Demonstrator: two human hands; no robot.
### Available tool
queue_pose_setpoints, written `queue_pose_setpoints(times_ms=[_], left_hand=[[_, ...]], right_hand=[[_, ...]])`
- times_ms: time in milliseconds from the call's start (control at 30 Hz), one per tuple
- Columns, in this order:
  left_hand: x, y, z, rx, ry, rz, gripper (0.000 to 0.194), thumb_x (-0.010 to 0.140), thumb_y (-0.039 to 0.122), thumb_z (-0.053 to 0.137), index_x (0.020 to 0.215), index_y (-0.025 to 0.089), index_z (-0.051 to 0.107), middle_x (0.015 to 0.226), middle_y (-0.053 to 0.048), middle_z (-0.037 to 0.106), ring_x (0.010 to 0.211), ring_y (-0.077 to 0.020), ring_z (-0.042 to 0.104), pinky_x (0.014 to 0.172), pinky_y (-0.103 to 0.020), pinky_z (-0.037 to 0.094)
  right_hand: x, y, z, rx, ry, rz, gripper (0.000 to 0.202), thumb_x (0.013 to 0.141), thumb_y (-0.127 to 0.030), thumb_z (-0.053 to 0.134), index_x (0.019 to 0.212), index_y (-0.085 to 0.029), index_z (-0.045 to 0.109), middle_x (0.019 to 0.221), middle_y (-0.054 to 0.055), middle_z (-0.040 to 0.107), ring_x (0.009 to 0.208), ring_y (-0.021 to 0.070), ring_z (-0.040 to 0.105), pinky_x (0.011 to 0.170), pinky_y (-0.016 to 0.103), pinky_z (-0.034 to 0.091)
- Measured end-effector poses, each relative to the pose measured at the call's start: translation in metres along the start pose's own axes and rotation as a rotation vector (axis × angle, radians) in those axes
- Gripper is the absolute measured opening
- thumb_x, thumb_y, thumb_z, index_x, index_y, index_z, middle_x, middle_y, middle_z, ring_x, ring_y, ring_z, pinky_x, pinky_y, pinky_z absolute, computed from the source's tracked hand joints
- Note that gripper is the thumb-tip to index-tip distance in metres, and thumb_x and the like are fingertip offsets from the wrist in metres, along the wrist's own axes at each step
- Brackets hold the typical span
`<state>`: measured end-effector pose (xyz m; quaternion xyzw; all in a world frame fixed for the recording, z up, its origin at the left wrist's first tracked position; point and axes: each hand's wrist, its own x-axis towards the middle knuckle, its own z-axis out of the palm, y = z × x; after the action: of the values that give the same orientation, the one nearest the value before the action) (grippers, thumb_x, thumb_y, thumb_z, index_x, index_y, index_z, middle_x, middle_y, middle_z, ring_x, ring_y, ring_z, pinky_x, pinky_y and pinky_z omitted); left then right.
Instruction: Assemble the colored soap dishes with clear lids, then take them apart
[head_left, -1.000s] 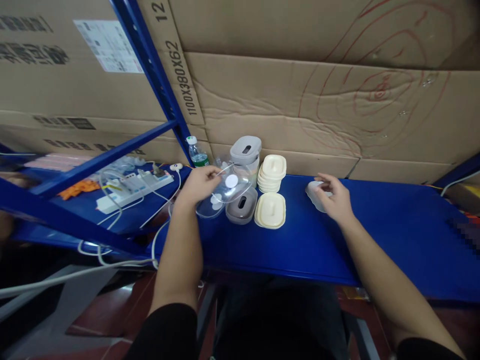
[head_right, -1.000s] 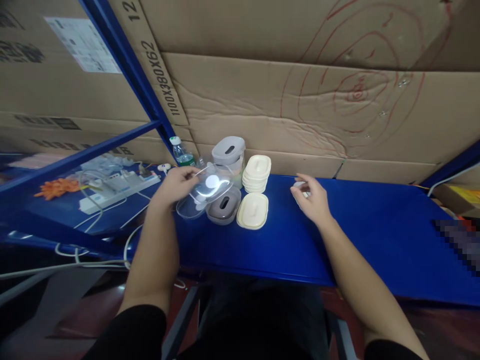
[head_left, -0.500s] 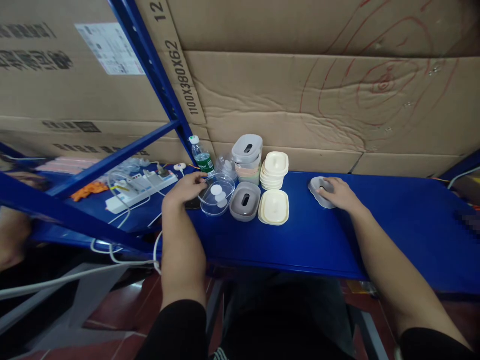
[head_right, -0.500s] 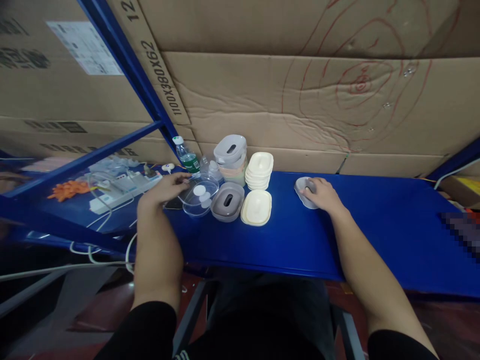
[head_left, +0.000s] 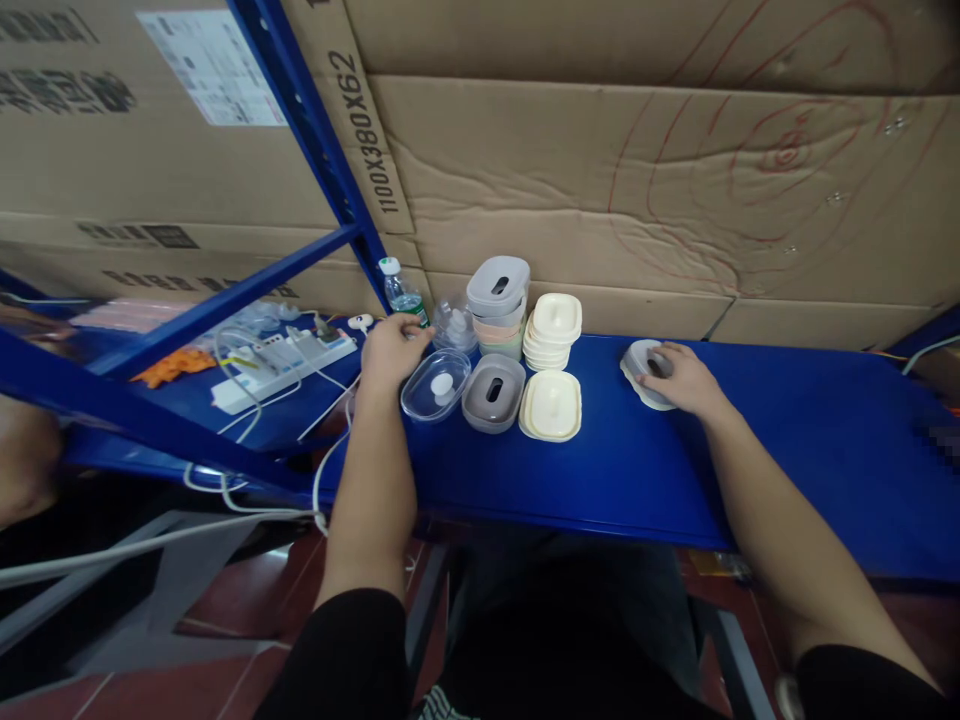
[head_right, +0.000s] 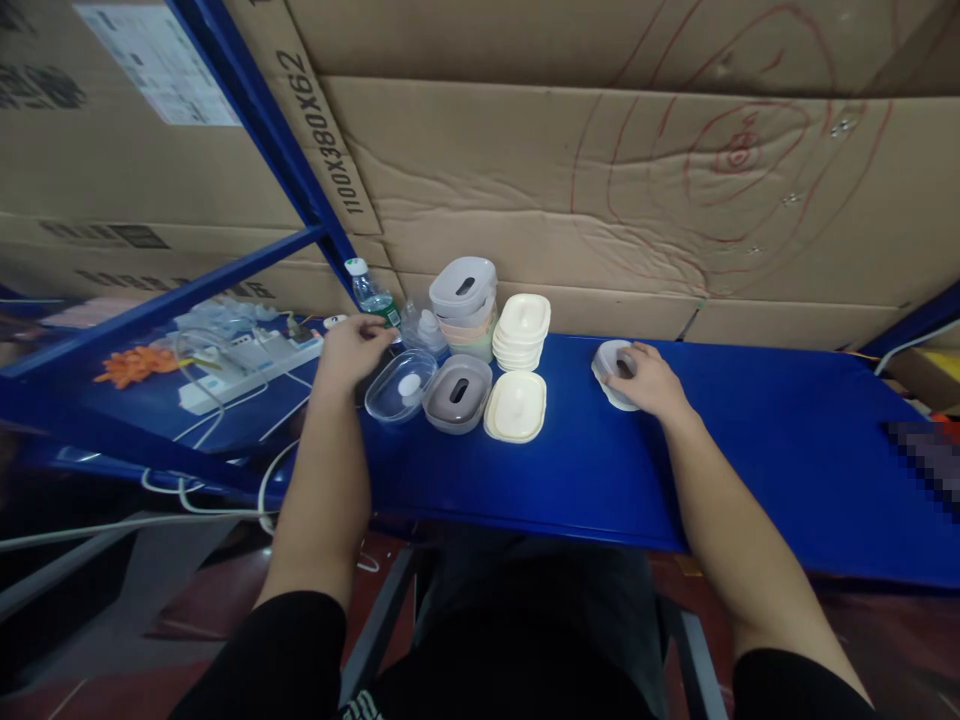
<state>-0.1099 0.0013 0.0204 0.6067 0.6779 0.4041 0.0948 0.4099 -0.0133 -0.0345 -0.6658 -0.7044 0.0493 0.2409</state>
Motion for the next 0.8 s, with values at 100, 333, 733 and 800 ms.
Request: queue_pose_setpoints(times_ms=[100,333,733,800], left_hand=[[-0.018,0.038,0.017,-0.064,0.273,0.176,0.04,0.098,0.045,0.055,0.12,0.016,0.07,0.097,-0.005,0.074,0.085,-0.0185,0.066,0.084,-0.031,0.052],[-0.074,0.103,0.07,-0.059,-0.055,0.896,0.041,0.093,0.041,0.073,0.129,0.022,0.068,0.128,-0.014,0.07,0.117,-0.0284,0.066,0.105,-0.044,0.053],[-0.078,0.096,0.071,-0.056,-0.127,0.838,0.031,0.101,0.043,0.06,0.117,0.019,0.072,0.092,-0.006,0.076,0.083,-0.0203,0.071,0.081,-0.036,0.057],[-0.076,0.097,0.068,-0.086,-0.117,0.816,0.036,0.102,0.044,0.058,0.125,0.02,0.069,0.102,-0.008,0.077,0.089,-0.0207,0.072,0.085,-0.037,0.058]], right_hand=[[-0.004,-0.017,-0.011,0.122,0.098,-0.04,0.066,0.079,-0.056,0.077,0.135,-0.02,0.07,0.15,0.017,0.061,0.144,0.0376,0.054,0.121,0.052,0.042],[-0.032,-0.072,-0.022,0.689,-0.065,-0.344,0.062,0.084,-0.057,0.079,0.138,-0.027,0.069,0.144,0.011,0.068,0.13,0.0313,0.066,0.11,0.05,0.052],[-0.053,-0.103,-0.014,1.275,-0.412,-0.301,0.076,0.073,-0.079,0.08,0.127,-0.027,0.07,0.114,0.008,0.078,0.098,0.0262,0.077,0.084,0.044,0.067],[-0.053,-0.106,-0.016,1.218,-0.27,-0.24,0.052,0.08,-0.064,0.085,0.112,-0.027,0.071,0.092,0.003,0.078,0.077,0.0213,0.076,0.074,0.039,0.067]])
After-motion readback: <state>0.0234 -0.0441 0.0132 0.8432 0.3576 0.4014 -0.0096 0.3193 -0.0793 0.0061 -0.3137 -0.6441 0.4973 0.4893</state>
